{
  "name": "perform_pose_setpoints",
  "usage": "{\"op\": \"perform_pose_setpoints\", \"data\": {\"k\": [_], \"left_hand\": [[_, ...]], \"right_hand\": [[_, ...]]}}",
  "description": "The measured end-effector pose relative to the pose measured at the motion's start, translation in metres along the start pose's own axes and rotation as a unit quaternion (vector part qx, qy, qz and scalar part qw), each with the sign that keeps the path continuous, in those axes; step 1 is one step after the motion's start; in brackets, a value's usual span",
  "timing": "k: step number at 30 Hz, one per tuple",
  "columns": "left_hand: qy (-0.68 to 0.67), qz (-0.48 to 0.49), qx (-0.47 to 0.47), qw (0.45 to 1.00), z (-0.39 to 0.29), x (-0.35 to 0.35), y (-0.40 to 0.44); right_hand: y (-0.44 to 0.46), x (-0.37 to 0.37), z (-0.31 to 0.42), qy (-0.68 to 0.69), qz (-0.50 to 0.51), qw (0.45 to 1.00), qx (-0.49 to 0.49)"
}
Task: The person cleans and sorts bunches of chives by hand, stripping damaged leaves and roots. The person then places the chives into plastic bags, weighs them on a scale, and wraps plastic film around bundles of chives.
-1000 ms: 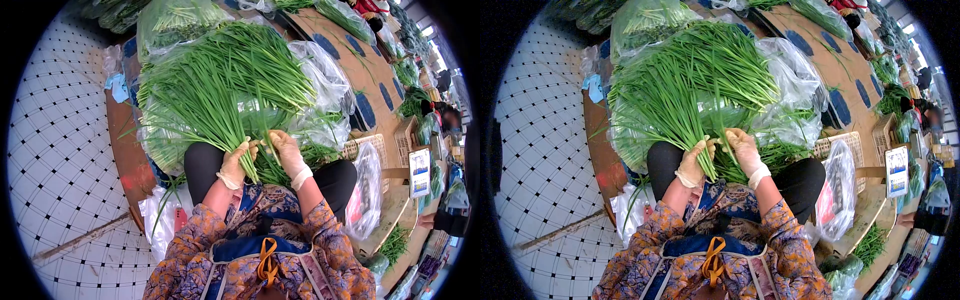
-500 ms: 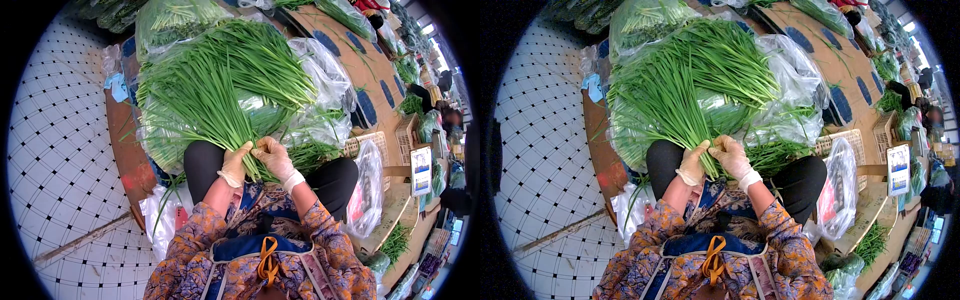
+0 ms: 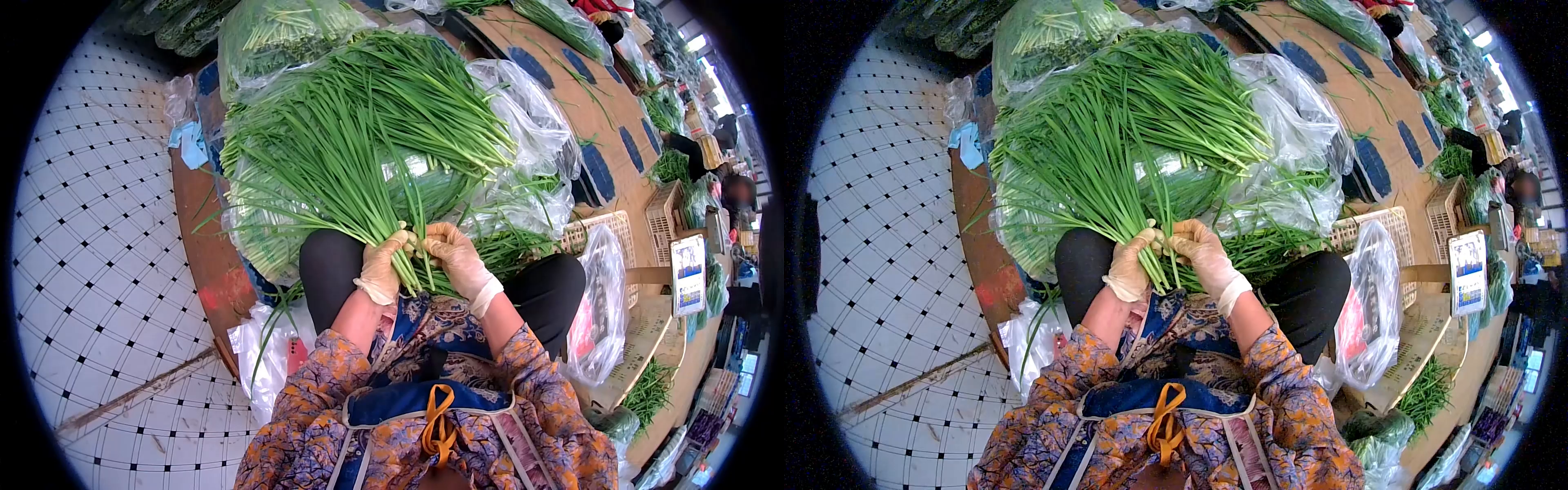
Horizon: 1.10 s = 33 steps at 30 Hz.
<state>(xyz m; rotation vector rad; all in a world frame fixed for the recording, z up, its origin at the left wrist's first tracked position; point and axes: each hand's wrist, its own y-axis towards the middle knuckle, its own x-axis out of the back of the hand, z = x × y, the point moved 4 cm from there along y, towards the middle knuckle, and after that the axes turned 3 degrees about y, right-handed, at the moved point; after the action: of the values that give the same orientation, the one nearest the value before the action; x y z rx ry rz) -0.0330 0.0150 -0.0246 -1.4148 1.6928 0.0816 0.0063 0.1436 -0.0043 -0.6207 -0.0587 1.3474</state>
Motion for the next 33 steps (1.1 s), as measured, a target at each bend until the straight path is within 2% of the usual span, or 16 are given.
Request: {"op": "perform_pose_setpoints", "data": {"k": [9, 12, 15, 18, 19, 20, 22, 24, 25, 26, 27, 28, 29, 30, 31, 33], "left_hand": [[0.016, -0.002, 0.005, 1.000, 0.005, 0.007, 0.004], [-0.021, 0.040, 0.017, 0.999, 0.001, -0.007, -0.002], [-0.003, 0.057, 0.020, 0.998, 0.011, -0.005, 0.005], [-0.014, 0.063, 0.007, 0.998, 0.011, 0.004, 0.008], [-0.030, 0.029, 0.014, 0.999, 0.011, 0.005, 0.009], [-0.031, 0.025, 0.051, 0.998, 0.011, 0.007, 0.007], [-0.038, 0.042, 0.036, 0.998, 0.007, 0.002, 0.002], [-0.062, 0.028, 0.030, 0.997, -0.004, -0.010, -0.008], [-0.008, -0.014, 0.030, 0.999, -0.014, -0.019, -0.015], [-0.006, 0.006, 0.015, 1.000, -0.011, -0.017, -0.011], [0.013, 0.021, -0.005, 1.000, -0.018, -0.020, -0.016], [0.054, 0.009, -0.029, 0.998, -0.025, -0.028, -0.023], [0.057, 0.036, -0.055, 0.996, -0.024, -0.023, -0.019], [0.059, 0.054, -0.089, 0.993, -0.024, -0.018, -0.016], [0.096, 0.079, -0.111, 0.986, -0.024, -0.021, -0.020], [0.167, 0.125, -0.121, 0.970, -0.020, -0.030, -0.024]], "right_hand": [[0.000, 0.001, 0.004, -0.013, -0.016, 1.000, 0.019], [0.000, -0.006, 0.006, -0.035, 0.010, 0.994, 0.099], [-0.001, -0.018, 0.003, -0.141, -0.004, 0.983, 0.120], [-0.004, -0.022, 0.005, -0.060, -0.020, 0.988, 0.144], [-0.006, -0.020, 0.005, -0.060, -0.020, 0.987, 0.149], [-0.006, -0.011, 0.003, -0.047, -0.051, 0.988, 0.139], [-0.006, 0.012, -0.003, -0.047, -0.077, 0.989, 0.116], [-0.007, 0.045, -0.016, -0.257, -0.177, 0.932, 0.186], [-0.011, 0.060, -0.020, -0.302, -0.158, 0.926, 0.159], [-0.015, 0.076, -0.029, -0.346, -0.153, 0.917, 0.126], [-0.013, 0.093, -0.050, -0.557, -0.143, 0.799, 0.173], [-0.016, 0.095, -0.047, -0.602, -0.030, 0.797, -0.040], [-0.032, 0.083, -0.032, -0.603, -0.021, 0.796, -0.050], [-0.037, 0.073, -0.016, -0.563, -0.006, 0.826, -0.037], [-0.040, 0.060, -0.001, -0.522, -0.013, 0.852, 0.028], [-0.055, 0.017, 0.050, -0.293, 0.060, 0.946, 0.123]]}}
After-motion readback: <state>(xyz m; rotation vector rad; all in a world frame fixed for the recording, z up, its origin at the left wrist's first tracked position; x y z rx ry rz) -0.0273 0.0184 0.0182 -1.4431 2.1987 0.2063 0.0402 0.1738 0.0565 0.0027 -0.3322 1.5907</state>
